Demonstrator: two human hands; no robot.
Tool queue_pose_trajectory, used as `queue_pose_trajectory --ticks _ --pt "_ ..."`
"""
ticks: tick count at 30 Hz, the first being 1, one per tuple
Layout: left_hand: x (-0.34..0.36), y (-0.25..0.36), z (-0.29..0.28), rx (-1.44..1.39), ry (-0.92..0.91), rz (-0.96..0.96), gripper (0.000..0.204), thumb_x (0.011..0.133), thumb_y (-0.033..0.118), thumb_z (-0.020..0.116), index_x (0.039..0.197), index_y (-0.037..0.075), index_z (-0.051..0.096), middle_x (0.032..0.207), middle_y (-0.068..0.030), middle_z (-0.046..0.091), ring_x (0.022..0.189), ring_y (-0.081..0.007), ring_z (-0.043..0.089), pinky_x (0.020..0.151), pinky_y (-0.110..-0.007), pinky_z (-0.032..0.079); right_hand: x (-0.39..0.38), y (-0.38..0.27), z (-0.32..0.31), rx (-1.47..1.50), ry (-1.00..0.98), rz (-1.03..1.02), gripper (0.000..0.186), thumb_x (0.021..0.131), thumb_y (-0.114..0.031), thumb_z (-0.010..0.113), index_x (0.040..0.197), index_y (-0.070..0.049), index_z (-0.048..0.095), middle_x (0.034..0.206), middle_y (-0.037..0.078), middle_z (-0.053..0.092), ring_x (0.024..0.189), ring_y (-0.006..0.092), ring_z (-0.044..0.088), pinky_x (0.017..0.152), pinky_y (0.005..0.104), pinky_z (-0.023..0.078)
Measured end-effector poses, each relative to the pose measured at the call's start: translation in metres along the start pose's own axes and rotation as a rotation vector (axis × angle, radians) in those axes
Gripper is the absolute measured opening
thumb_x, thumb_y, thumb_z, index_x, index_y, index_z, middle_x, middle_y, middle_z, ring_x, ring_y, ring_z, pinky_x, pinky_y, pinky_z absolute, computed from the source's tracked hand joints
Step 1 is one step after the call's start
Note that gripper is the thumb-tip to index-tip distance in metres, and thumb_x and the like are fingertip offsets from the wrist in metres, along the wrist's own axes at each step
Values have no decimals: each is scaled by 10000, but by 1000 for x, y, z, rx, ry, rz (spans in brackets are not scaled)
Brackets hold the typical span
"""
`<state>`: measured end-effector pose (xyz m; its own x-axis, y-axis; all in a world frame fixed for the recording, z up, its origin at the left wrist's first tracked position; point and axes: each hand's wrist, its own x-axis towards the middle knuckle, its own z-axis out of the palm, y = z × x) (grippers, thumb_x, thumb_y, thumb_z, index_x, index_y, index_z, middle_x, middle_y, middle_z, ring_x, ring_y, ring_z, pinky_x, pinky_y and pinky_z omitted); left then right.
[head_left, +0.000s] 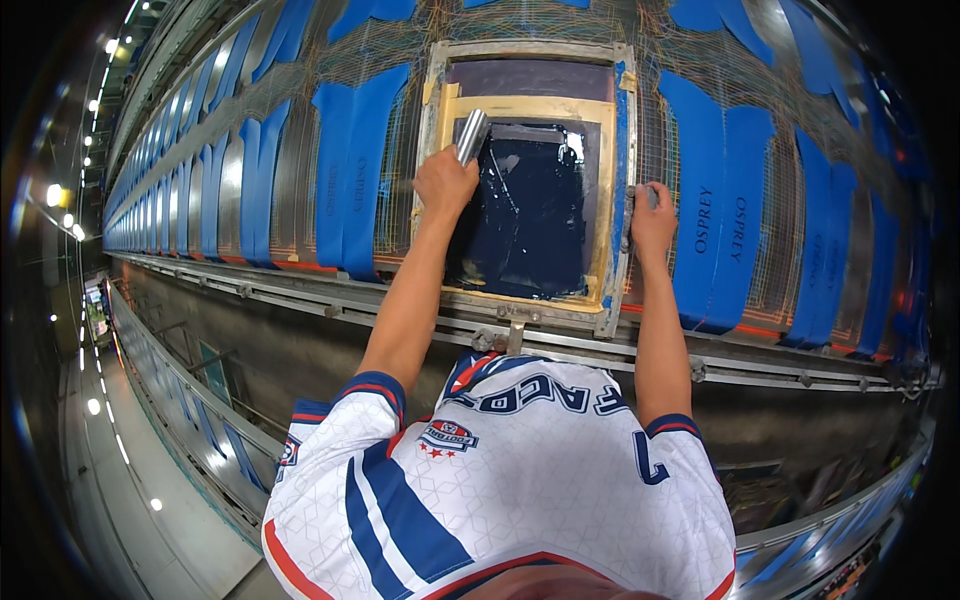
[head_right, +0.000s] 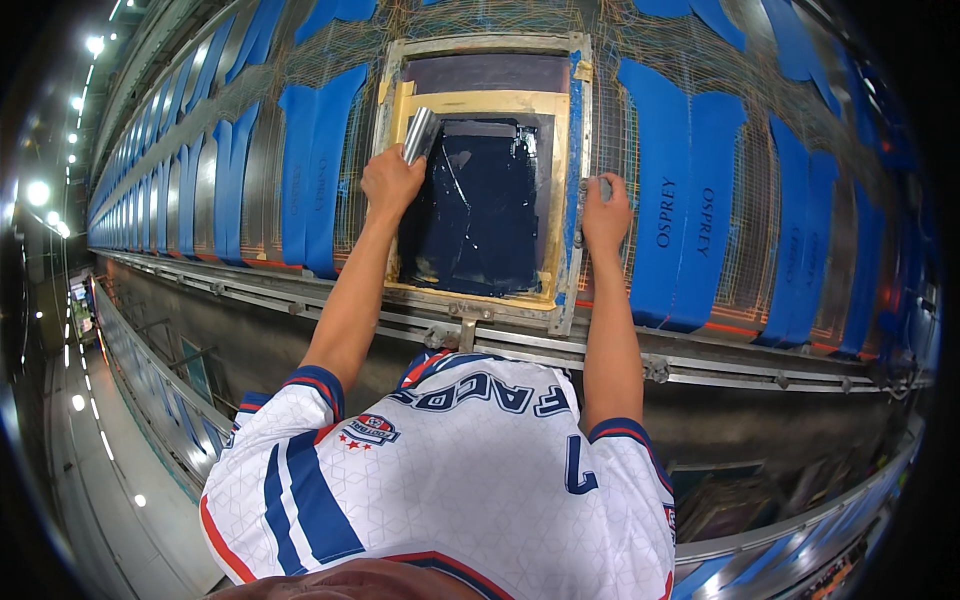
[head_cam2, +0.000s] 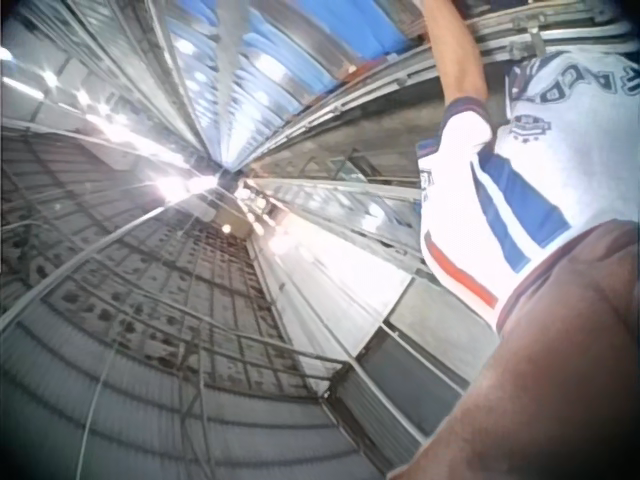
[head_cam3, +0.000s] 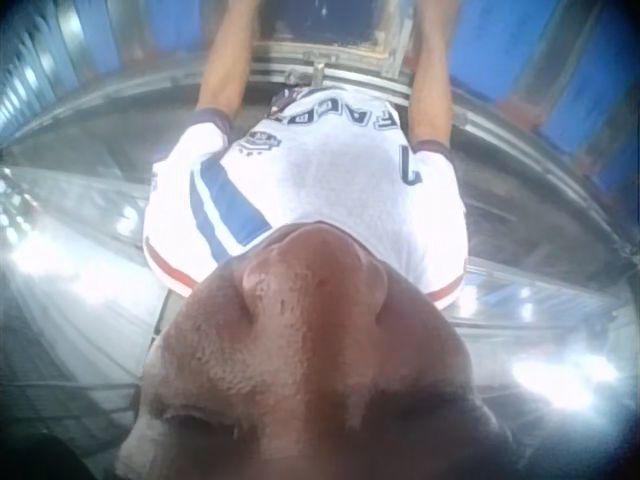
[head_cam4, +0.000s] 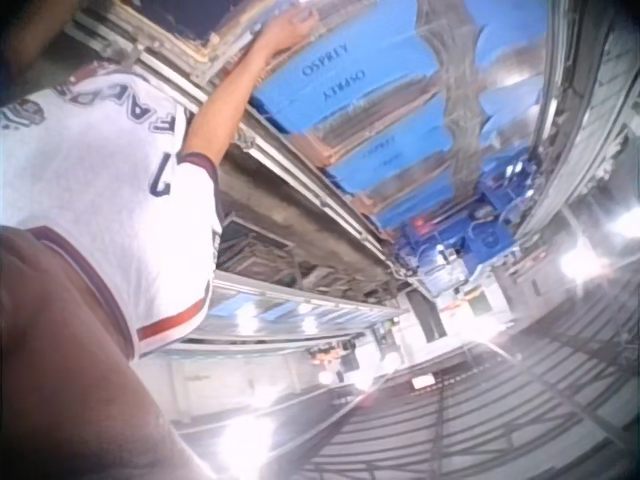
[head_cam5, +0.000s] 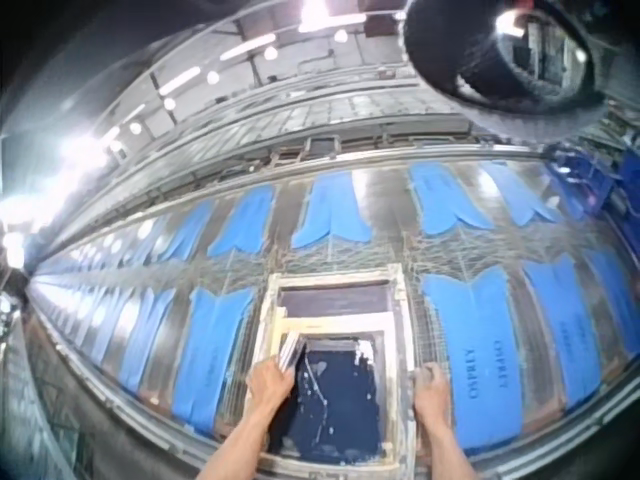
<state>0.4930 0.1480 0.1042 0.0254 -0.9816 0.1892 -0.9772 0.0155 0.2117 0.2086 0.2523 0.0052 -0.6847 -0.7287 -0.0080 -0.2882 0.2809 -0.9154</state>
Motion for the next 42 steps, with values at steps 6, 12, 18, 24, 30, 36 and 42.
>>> queue_pose_trajectory --ticks 6,12,18,24,30,36,42 --pt "-58 23 11 -78 -76 154 205 807 264 723 900 83 700 868 -156 702 785 -403 694 713 -518 551 -5 -1 -1 -61 -37 54 315 925 -354 665 1115 -103 673 957 143 717 834 302 682 761 405 506" --pt "-8 -5 -7 -283 -308 788 177 795 221 770 940 138 713 879 -59 707 838 -292 676 728 -412 508 2 -1 -14 -442 -63 -131 417 909 -384 694 1207 -94 666 1133 153 695 1062 321 633 899 415 487" --pt "84 -5 18 -390 -374 899 197 770 188 798 927 114 707 837 -113 693 805 -354 662 709 -452 511 31 -124 29 -195 -519 -598 554 828 -365 795 1266 -54 658 1205 192 674 1126 367 613 966 439 485" --pt "117 12 38 -412 -401 833 238 747 237 819 930 112 731 806 -124 694 782 -354 661 685 -440 505 78 -130 96 -580 -746 -644 237 775 -238 775 884 -43 696 841 198 710 891 395 681 832 495 538" --pt "91 2 39 -480 -376 777 199 746 229 806 908 131 742 777 -117 694 734 -356 663 658 -443 512 59 -114 97 -619 -699 -734 211 759 -219 787 867 -58 703 833 199 693 855 383 666 828 489 504" --pt "-34 -33 21 -471 -331 832 173 744 201 782 906 147 752 856 -87 722 798 -334 667 710 -442 512 -58 -78 44 -543 -610 -904 283 658 -124 802 880 -96 629 838 106 654 915 298 629 871 437 452" --pt "-102 -50 6 -391 -206 880 368 657 190 858 992 126 721 913 -9 712 850 -233 647 812 -376 449 -122 -69 18 -528 -587 -889 258 682 -79 769 884 -85 609 859 81 659 906 280 621 861 401 445"
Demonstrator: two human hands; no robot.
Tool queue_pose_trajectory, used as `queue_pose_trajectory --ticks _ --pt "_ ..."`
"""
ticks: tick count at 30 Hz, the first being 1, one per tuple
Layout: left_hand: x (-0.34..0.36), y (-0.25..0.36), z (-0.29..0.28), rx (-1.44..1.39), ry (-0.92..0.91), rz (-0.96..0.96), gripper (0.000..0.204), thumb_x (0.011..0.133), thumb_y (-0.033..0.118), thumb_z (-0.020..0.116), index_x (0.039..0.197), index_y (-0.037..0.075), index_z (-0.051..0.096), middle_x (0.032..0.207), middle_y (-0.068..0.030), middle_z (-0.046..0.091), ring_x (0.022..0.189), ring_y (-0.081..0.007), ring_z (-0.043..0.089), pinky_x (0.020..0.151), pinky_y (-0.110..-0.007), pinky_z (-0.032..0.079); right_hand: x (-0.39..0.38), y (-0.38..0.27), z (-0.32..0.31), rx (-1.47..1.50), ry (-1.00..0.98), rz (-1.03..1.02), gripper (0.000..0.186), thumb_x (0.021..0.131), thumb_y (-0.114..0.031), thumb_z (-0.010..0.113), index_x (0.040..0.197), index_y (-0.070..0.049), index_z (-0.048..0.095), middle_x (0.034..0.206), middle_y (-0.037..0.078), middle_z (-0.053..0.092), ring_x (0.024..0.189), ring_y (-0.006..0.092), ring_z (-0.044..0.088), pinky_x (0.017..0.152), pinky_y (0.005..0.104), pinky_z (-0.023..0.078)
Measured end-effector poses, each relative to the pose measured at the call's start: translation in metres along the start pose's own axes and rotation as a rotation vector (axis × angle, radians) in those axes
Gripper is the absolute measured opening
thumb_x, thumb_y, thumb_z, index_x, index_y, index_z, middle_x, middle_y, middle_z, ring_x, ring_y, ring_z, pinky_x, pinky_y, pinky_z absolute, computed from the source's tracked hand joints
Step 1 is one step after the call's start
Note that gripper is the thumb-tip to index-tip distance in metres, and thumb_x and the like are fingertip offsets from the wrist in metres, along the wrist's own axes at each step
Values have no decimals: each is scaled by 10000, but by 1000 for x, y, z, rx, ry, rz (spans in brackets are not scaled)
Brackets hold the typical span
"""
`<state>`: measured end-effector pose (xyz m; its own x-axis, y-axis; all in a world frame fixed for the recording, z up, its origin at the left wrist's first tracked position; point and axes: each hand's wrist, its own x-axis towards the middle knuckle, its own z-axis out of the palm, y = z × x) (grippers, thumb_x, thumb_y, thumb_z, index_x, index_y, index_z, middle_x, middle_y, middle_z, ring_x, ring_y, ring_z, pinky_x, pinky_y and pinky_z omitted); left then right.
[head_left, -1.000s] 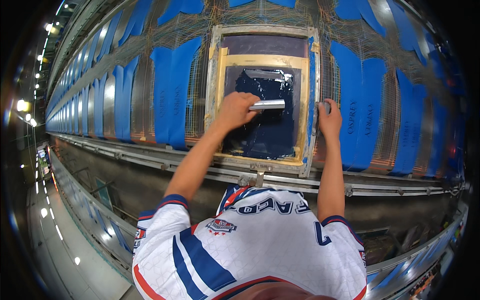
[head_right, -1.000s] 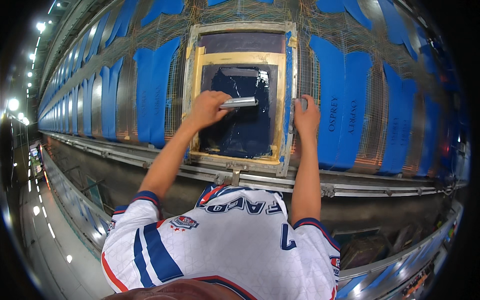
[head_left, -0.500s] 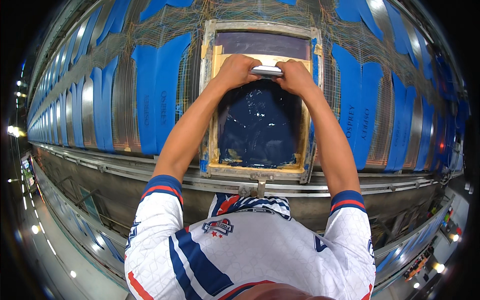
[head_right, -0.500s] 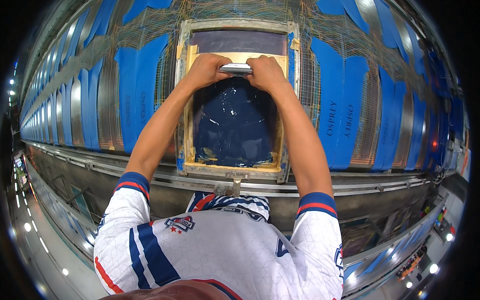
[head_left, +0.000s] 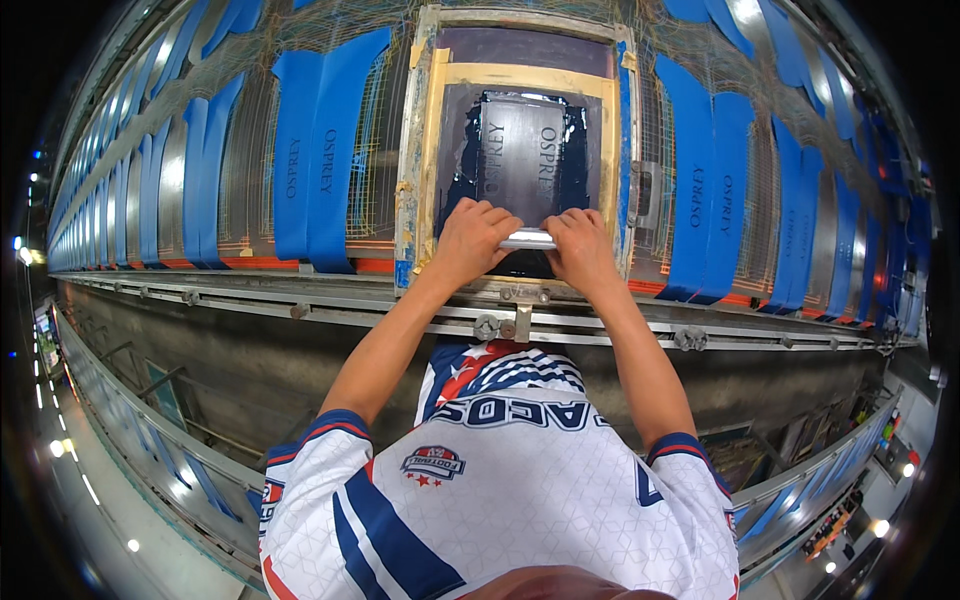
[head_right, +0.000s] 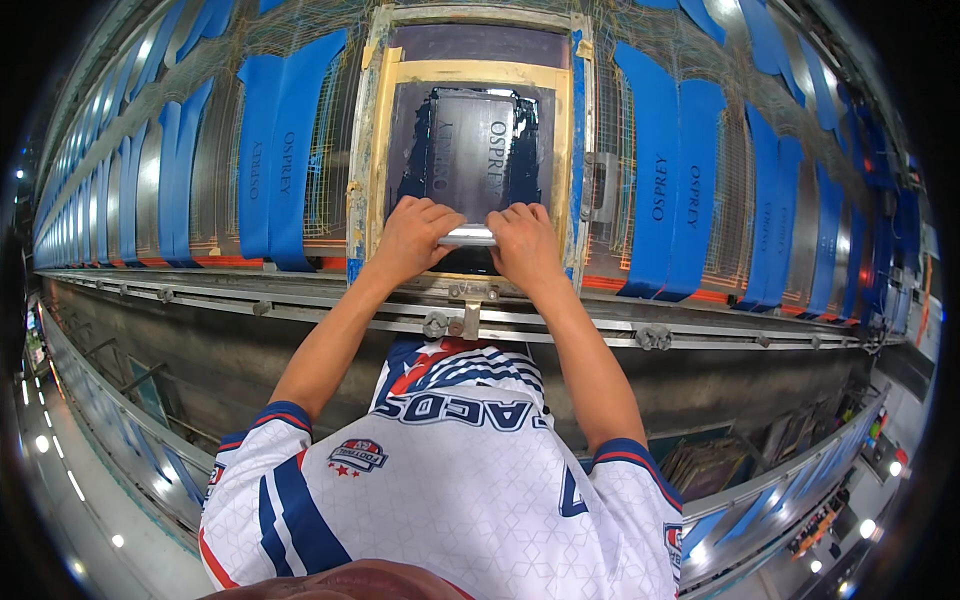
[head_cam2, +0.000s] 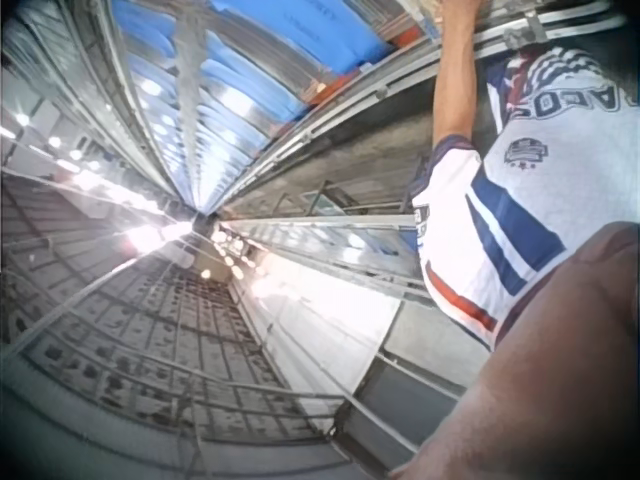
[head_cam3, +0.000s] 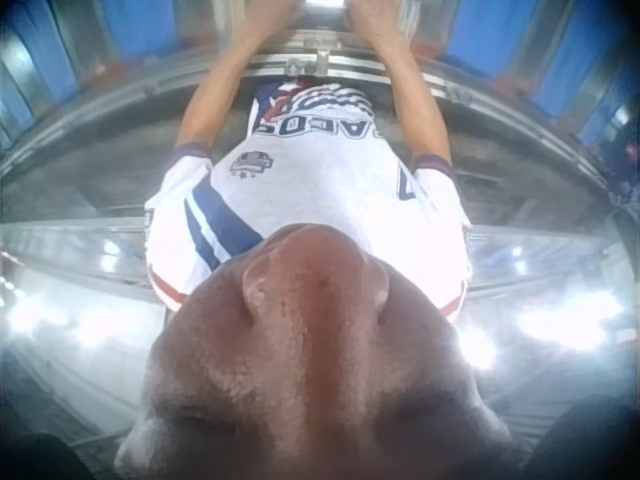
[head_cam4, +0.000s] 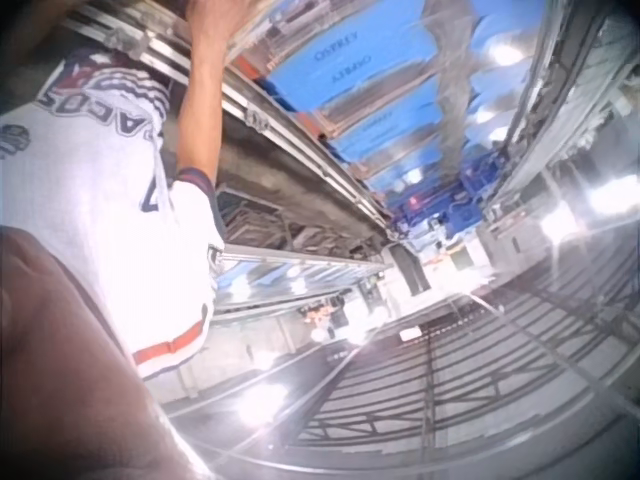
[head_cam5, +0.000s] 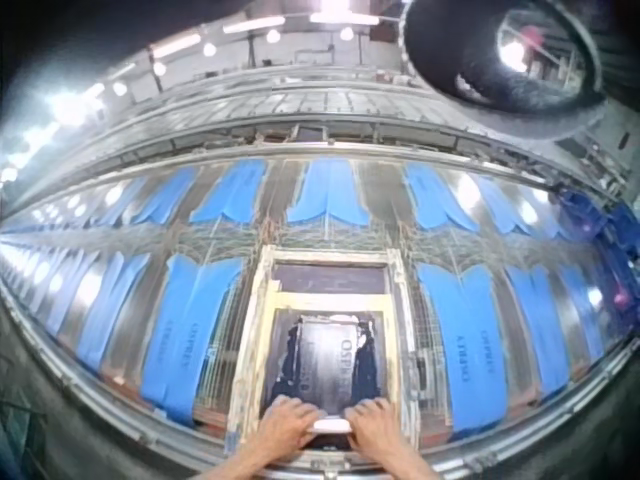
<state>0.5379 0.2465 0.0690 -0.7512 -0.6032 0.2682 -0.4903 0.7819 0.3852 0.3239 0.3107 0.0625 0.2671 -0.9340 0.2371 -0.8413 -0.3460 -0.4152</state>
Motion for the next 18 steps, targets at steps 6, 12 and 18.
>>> queue_pose_trajectory --ticks 6,12,18 --pt "4 -8 -6 32 -228 -77 247 705 237 840 874 124 700 820 -38 674 818 -247 649 799 -397 424 3 7 -3 58 -152 52 265 693 -109 785 896 -90 615 839 82 660 898 291 625 826 420 446" --pt "107 -76 -14 83 -95 22 245 694 274 848 864 128 749 766 -84 715 780 -290 681 766 -439 444 98 76 -25 -2 -110 44 232 750 -150 785 935 -86 661 824 154 660 868 368 636 792 490 485" --pt "182 -129 -23 70 -113 -38 263 712 291 853 900 133 758 706 -123 678 681 -349 643 698 -419 498 182 122 -37 28 -254 163 208 803 -190 767 942 -54 693 836 200 700 842 406 672 760 486 516"
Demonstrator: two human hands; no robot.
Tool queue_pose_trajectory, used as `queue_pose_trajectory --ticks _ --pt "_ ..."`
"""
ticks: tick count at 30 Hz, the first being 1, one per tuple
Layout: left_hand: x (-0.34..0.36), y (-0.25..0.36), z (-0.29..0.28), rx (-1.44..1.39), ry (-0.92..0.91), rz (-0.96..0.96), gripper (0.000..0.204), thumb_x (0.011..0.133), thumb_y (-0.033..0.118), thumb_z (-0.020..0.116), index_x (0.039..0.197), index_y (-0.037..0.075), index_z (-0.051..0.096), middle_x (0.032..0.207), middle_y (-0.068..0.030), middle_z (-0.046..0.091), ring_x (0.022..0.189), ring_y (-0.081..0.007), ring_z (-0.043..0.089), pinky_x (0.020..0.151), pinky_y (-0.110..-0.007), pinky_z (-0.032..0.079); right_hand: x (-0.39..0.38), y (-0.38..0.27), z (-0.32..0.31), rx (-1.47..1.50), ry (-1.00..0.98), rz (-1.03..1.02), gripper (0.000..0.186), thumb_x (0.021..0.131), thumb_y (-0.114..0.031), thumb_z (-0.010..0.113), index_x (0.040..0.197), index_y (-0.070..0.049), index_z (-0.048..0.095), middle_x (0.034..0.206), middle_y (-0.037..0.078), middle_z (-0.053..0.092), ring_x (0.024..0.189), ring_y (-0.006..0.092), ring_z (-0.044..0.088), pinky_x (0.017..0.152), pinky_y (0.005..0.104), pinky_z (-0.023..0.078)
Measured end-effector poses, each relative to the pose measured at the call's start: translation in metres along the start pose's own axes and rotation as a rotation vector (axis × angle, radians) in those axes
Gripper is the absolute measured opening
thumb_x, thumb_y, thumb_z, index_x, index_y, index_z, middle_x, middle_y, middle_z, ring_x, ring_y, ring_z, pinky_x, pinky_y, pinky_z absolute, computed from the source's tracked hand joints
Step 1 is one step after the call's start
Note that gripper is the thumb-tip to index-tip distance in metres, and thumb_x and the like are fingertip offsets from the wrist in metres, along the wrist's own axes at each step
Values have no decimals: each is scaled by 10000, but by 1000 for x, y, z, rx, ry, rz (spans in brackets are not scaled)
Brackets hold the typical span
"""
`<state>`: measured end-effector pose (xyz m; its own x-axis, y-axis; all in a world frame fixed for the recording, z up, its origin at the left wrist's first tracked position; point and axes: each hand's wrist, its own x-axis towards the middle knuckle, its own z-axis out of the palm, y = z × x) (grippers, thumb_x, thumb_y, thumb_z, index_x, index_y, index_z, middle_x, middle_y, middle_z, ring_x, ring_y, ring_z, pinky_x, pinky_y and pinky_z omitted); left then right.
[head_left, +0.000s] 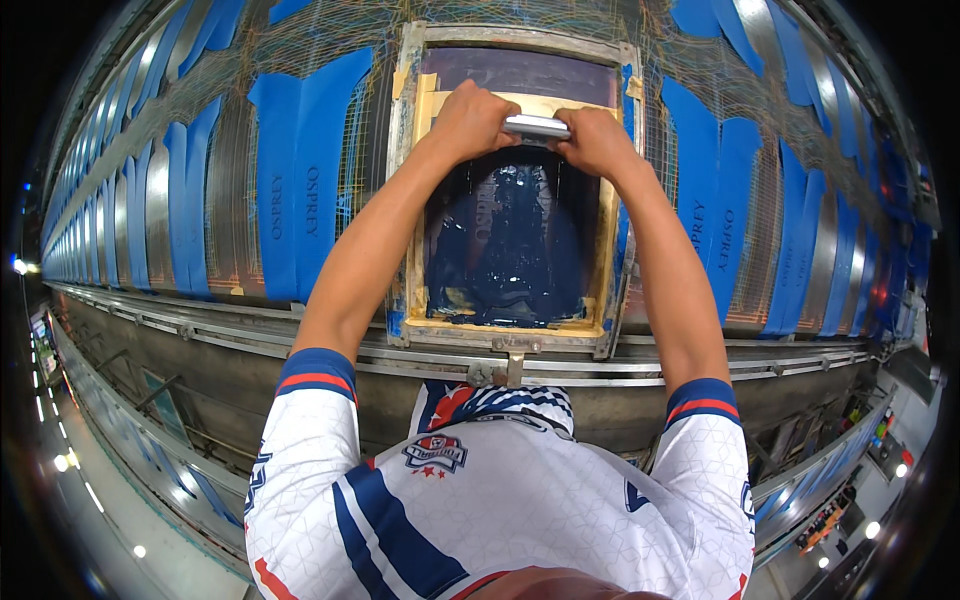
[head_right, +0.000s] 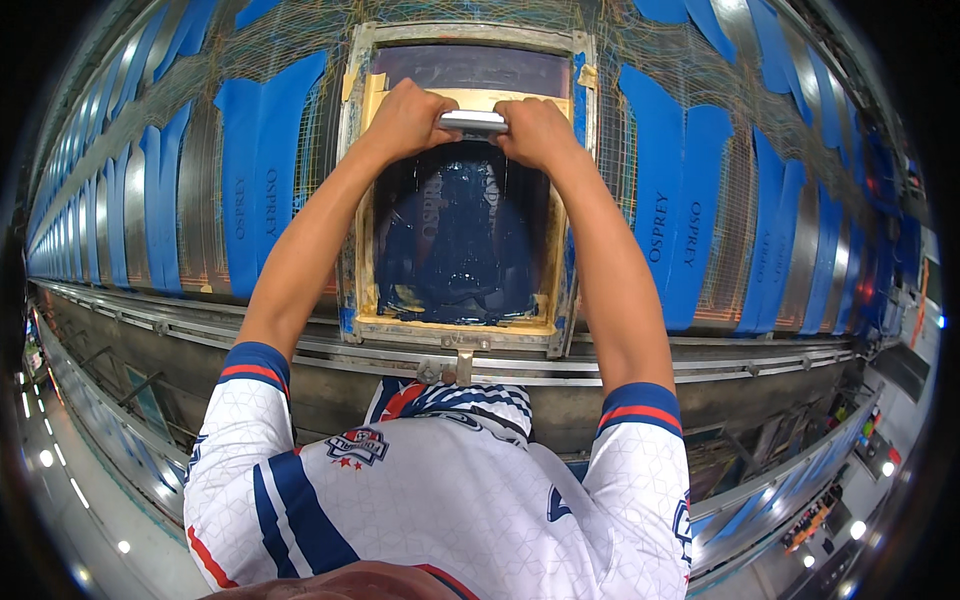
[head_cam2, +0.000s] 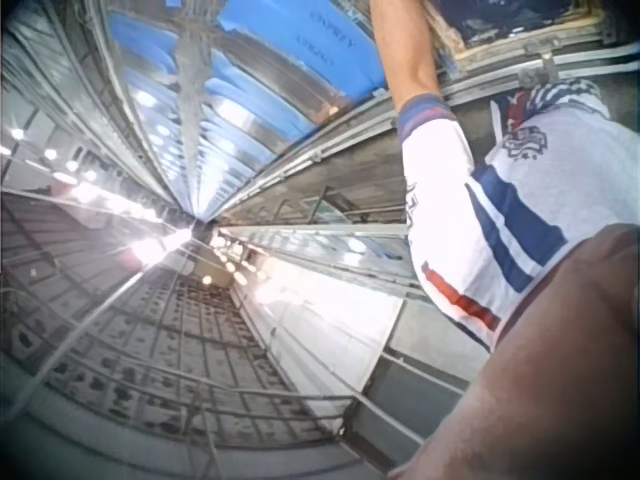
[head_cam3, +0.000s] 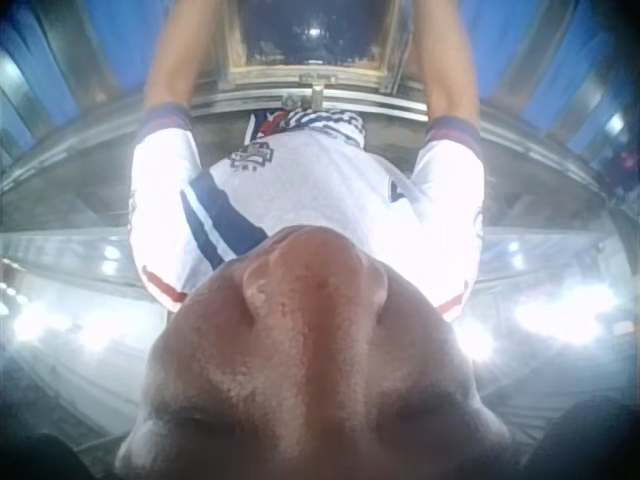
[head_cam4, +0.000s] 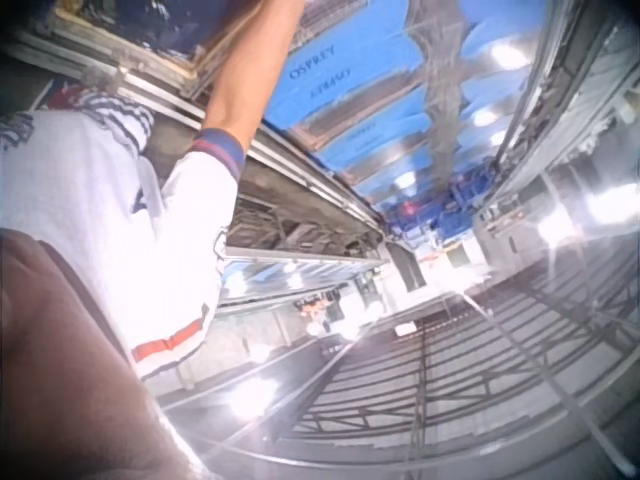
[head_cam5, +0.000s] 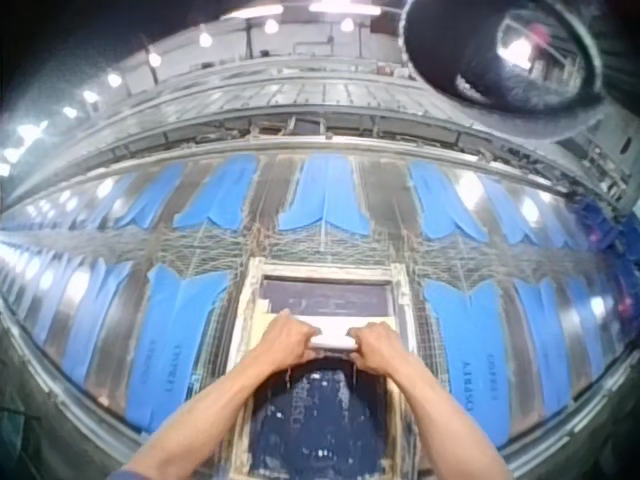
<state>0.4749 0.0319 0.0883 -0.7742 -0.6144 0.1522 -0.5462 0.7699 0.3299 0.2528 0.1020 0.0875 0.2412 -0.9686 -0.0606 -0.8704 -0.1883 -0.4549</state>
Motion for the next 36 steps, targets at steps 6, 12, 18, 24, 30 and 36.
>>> queue_pose_trajectory --ticks 6,12,18,24,30,36 --pt "-15 10 14 -78 51 -43 226 734 288 839 841 125 726 684 -109 656 686 -352 622 718 -425 464 -12 -5 12 35 -26 28 223 802 -183 760 952 -39 679 844 190 702 861 400 669 783 481 511" --pt "-133 91 26 -56 26 -8 178 713 218 809 831 145 696 780 -64 686 767 -277 654 759 -419 406 -133 -55 69 -5 155 -151 278 668 -120 788 898 -87 634 813 107 662 869 315 640 841 441 470" --pt "-180 130 32 -31 49 -24 242 671 112 808 888 124 700 844 -12 680 737 -228 606 773 -374 401 -187 -86 86 18 212 -130 301 672 -94 785 918 -83 611 862 85 663 915 291 623 841 413 453" --pt "-158 111 26 -28 -103 -53 222 690 175 827 876 128 714 802 -35 686 755 -244 646 750 -392 410 -162 -72 68 -4 53 -106 280 701 -127 783 921 -88 613 866 92 669 914 296 629 811 422 456" --pt "-49 37 5 37 -33 -29 230 725 266 842 877 127 738 770 -90 703 734 -306 661 740 -410 454 -48 -18 20 -50 57 -93 235 772 -188 777 960 -73 696 826 166 697 843 387 668 780 495 527" --pt "1 -2 7 -44 -60 -55 275 707 289 855 908 126 765 734 -130 693 716 -350 666 721 -419 526 3 2 1 58 -124 86 231 818 -237 765 975 -76 712 878 173 731 882 378 697 814 475 546"
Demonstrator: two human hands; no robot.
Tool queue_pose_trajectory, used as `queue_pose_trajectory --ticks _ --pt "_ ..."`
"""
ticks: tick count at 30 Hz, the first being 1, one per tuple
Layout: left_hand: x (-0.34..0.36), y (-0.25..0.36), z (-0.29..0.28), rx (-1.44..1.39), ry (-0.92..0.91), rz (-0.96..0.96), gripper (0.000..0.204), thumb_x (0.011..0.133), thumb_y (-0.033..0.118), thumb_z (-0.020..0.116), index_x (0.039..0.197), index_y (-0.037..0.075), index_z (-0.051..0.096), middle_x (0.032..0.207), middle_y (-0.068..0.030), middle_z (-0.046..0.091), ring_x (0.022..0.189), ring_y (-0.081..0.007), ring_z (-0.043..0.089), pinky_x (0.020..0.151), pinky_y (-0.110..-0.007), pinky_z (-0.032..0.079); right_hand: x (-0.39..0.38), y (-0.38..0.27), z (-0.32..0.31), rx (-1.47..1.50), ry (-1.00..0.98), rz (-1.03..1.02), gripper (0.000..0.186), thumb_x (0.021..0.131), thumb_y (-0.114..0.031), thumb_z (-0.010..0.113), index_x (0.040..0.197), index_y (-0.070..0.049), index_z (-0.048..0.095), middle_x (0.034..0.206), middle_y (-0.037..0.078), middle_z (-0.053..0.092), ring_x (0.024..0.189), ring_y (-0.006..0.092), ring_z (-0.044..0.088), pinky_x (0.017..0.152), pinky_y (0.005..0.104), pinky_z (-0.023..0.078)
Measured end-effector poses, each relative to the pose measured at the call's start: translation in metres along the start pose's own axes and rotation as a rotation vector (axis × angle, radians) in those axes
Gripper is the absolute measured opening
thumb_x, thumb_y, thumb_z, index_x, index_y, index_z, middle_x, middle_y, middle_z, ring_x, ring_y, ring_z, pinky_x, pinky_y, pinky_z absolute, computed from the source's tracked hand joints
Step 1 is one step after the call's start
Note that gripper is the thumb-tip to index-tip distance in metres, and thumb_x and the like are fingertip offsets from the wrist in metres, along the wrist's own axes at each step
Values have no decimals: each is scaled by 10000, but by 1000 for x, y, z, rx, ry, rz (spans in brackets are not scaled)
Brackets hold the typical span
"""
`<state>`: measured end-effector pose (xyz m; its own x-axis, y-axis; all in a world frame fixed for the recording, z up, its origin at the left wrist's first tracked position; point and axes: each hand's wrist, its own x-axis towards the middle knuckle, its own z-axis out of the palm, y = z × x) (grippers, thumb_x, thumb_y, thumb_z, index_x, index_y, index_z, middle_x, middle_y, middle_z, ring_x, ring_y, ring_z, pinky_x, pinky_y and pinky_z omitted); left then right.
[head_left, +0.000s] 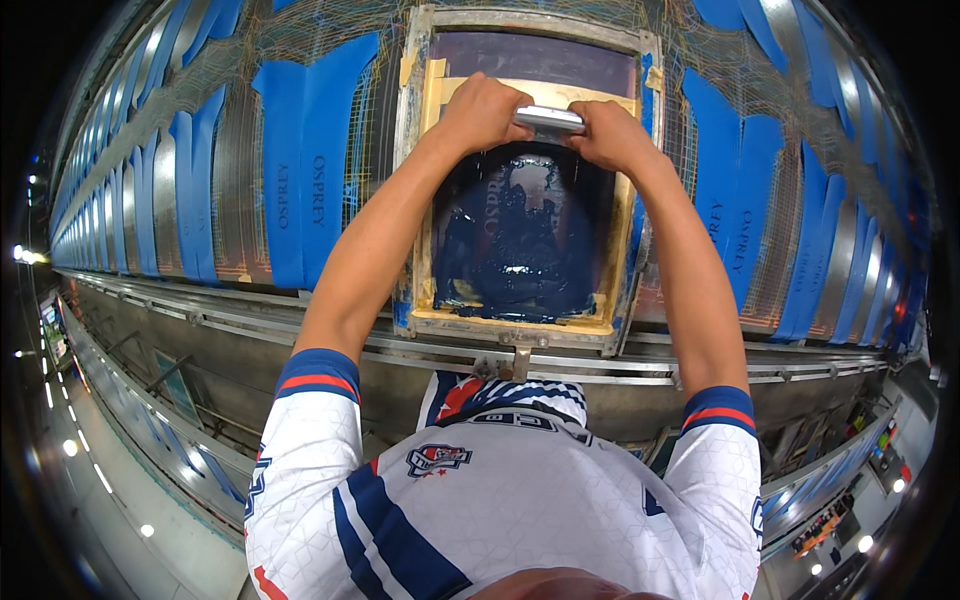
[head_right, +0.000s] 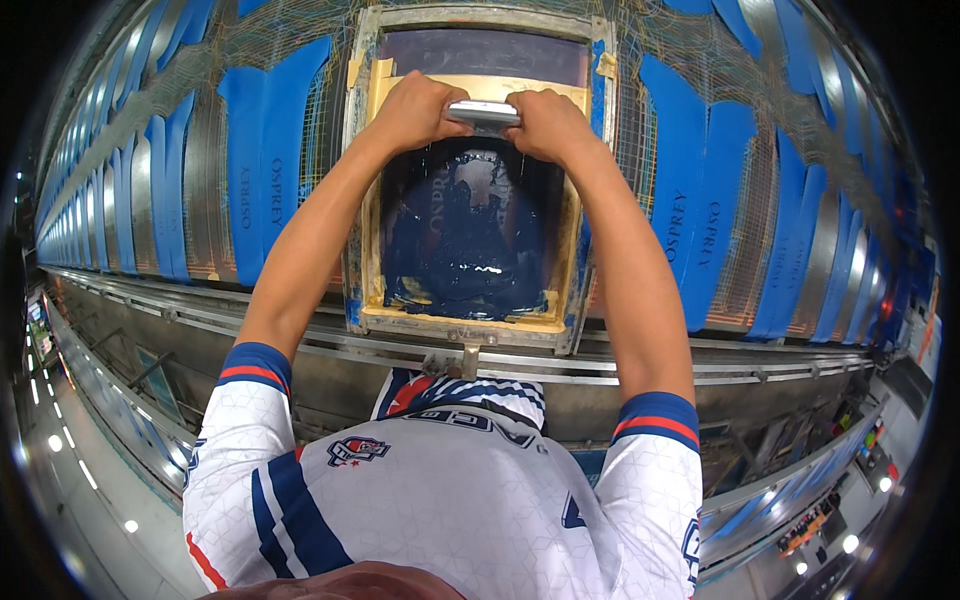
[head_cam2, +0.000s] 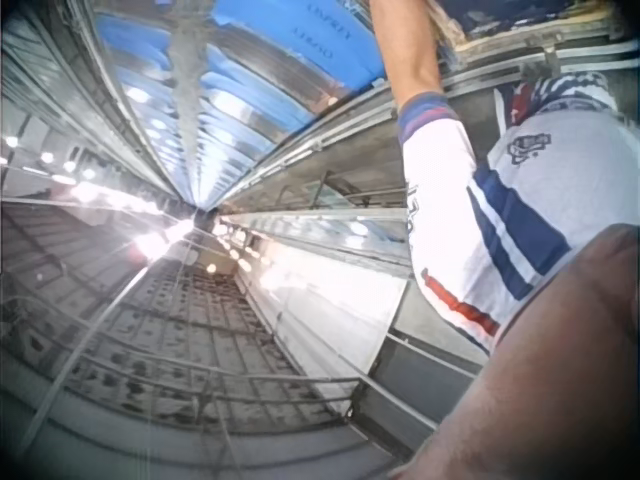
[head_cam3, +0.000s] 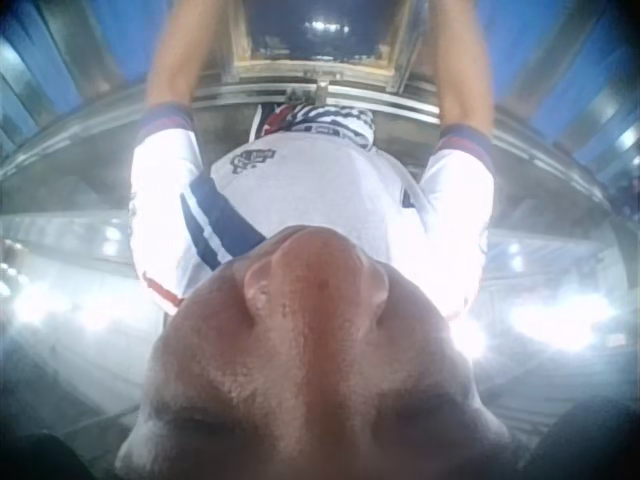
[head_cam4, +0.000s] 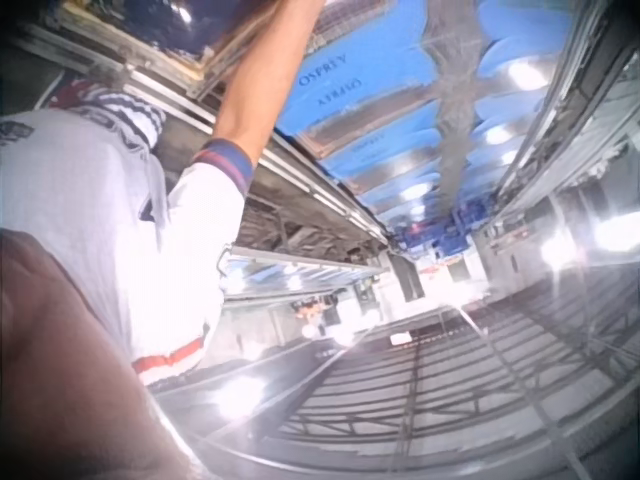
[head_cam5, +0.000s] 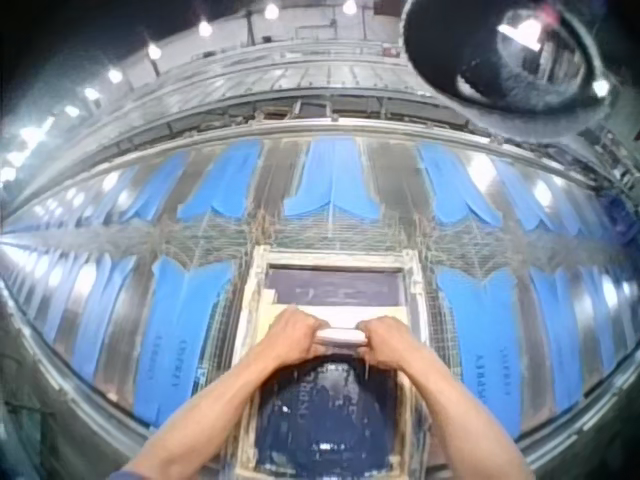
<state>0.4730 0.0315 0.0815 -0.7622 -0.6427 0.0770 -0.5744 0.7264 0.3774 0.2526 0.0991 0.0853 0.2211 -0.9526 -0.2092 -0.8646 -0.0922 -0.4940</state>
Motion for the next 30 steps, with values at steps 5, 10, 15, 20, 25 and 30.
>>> queue_pose_trajectory --ticks 5,10,15,20,25,30 --pt "-4 2 1 -33 -27 -31 279 705 289 856 905 121 756 727 -125 689 709 -348 661 720 -420 520 0 -1 7 -7 16 -21 225 794 -209 766 949 -61 700 864 171 728 881 380 697 796 467 545" --pt "-37 25 10 -42 85 24 243 712 264 843 863 107 736 704 -116 669 694 -351 647 709 -429 493 -34 -6 26 -75 167 -180 196 757 -174 760 902 -65 686 818 176 716 847 373 697 797 489 527" --pt "-147 91 38 -74 52 22 195 689 175 818 844 157 701 782 -56 691 747 -265 638 741 -409 411 -142 -47 86 -59 184 -220 289 673 -70 773 922 -73 627 846 104 650 916 317 616 834 443 451" --pt "-187 122 43 62 57 -8 322 653 146 817 949 133 689 912 -12 673 839 -212 620 792 -384 422 -185 -53 77 179 288 -194 424 810 -284 783 1130 -31 667 1033 166 698 1024 337 635 927 458 459" --pt "-185 129 43 18 79 -33 288 675 146 805 949 128 718 941 1 686 859 -206 611 823 -370 416 -143 55 57 234 793 639 414 932 -409 660 1125 -45 690 1104 186 707 1064 392 636 925 468 479" --pt "-196 129 48 50 77 -90 267 659 144 792 915 123 722 945 -1 689 891 -213 613 832 -380 421 -129 90 82 357 647 600 348 947 -380 643 1008 -48 727 967 203 718 908 377 673 814 441 512"
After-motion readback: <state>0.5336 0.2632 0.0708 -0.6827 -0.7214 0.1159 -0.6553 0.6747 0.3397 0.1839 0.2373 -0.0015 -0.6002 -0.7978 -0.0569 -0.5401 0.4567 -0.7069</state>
